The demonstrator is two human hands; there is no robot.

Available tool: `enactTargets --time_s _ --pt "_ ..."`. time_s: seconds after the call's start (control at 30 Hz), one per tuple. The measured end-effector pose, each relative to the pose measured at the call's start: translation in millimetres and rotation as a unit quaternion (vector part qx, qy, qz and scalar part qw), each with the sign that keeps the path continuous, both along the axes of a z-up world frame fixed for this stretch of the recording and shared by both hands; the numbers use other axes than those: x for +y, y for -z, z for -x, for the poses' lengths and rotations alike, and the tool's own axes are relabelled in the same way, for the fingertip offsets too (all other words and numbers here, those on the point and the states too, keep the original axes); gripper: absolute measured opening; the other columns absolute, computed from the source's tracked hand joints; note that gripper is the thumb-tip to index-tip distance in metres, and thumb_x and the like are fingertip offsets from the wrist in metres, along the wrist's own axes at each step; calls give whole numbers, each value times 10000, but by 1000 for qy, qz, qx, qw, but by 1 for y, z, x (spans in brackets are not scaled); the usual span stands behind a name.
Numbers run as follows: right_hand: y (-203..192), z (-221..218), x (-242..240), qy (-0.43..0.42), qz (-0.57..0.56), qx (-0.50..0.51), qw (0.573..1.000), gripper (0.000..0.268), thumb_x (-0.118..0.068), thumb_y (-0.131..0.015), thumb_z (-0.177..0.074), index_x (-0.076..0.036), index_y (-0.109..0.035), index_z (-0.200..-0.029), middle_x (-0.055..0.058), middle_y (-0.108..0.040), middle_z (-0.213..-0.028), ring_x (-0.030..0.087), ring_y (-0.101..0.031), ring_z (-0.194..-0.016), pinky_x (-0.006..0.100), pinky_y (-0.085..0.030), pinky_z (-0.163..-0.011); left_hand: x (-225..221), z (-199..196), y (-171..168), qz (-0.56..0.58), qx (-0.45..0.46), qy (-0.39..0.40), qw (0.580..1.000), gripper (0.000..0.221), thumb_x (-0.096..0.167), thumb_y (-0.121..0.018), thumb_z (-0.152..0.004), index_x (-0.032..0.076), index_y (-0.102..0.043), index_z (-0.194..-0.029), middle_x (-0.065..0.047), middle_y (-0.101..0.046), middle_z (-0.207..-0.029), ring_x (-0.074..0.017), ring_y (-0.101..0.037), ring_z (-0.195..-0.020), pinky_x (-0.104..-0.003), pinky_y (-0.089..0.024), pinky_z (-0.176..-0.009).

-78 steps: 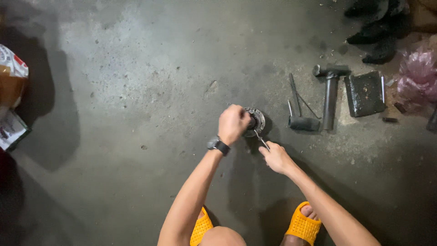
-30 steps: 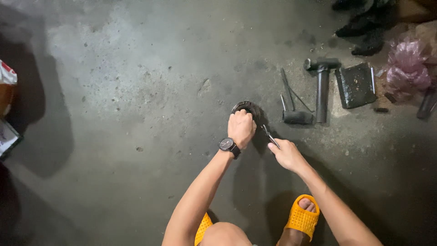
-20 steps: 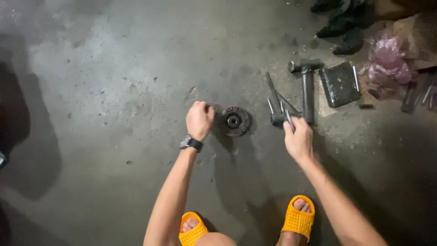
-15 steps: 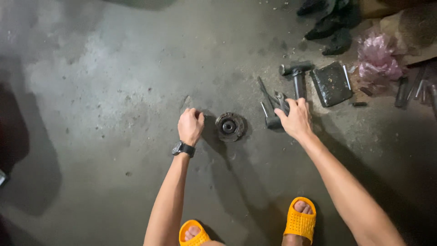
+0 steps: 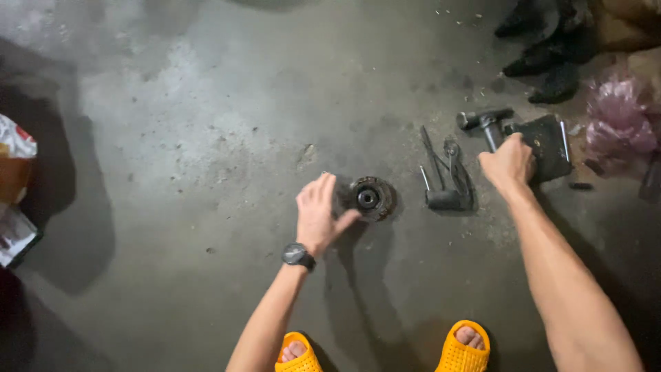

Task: The person kneels on the workshop floor and uses pliers to pry apart a small mechanical assembly, tapping it with a hammer. They then walk to a metal cabinet, retrieve a component from inside, and carry the parts across the workshop toward a workbench.

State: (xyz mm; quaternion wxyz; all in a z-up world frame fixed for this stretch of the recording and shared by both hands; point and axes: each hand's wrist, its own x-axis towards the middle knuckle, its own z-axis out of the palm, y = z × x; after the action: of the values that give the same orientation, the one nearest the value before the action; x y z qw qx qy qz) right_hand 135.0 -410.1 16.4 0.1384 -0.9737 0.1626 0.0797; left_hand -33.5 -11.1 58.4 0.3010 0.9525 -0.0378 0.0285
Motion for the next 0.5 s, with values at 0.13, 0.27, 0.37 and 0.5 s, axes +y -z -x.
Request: enactTargets --time_s 0.13,0.27,0.37,0.5 --pt "-38 12 11 -3 -52 -10 999 442 -188 -745 -804 70 -649 -1149 283 -715 -998 405 -712 -881 499 -571 -779 -34 2 7 -33 18 9 999 1190 542 -902 -594 -19 -346 -1483 -220 -400 -1525 -384 -406 -1340 -573 -284 -1107" --pt "-94 93 65 -41 -243 65 967 334 -128 -630 -926 18 -628 -1227 125 -698 -844 196 -647 -623 378 -536 -511 -47 7 29 -27 -5 -1 1000 1189 510 -916 -563 -1 -371 -1488 -187 -432 -1501 -368 -425 -1327 -575 -271 -1146" --pt "-115 152 108 -37 -360 98 927 400 -111 -620 -934 -25 -587 -1323 85 -701 -803 127 -626 -557 300 -531 -440 -49 10 26 24 -37 -13 999 1121 455 -911 -586 10 -398 -1477 -171 -463 -1474 -366 -432 -1329 -557 -291 -1159" --pt "-127 195 145 -80 -472 109 871 495 -139 -651 -940 -53 -590 -1423 44 -682 -790 73 -557 -550 260 -476 -465 -50 21 18 110 -53 -39 992 1067 417 -895 -622 10 -405 -1478 -155 -489 -1461 -360 -445 -1343 -529 -327 -1161"
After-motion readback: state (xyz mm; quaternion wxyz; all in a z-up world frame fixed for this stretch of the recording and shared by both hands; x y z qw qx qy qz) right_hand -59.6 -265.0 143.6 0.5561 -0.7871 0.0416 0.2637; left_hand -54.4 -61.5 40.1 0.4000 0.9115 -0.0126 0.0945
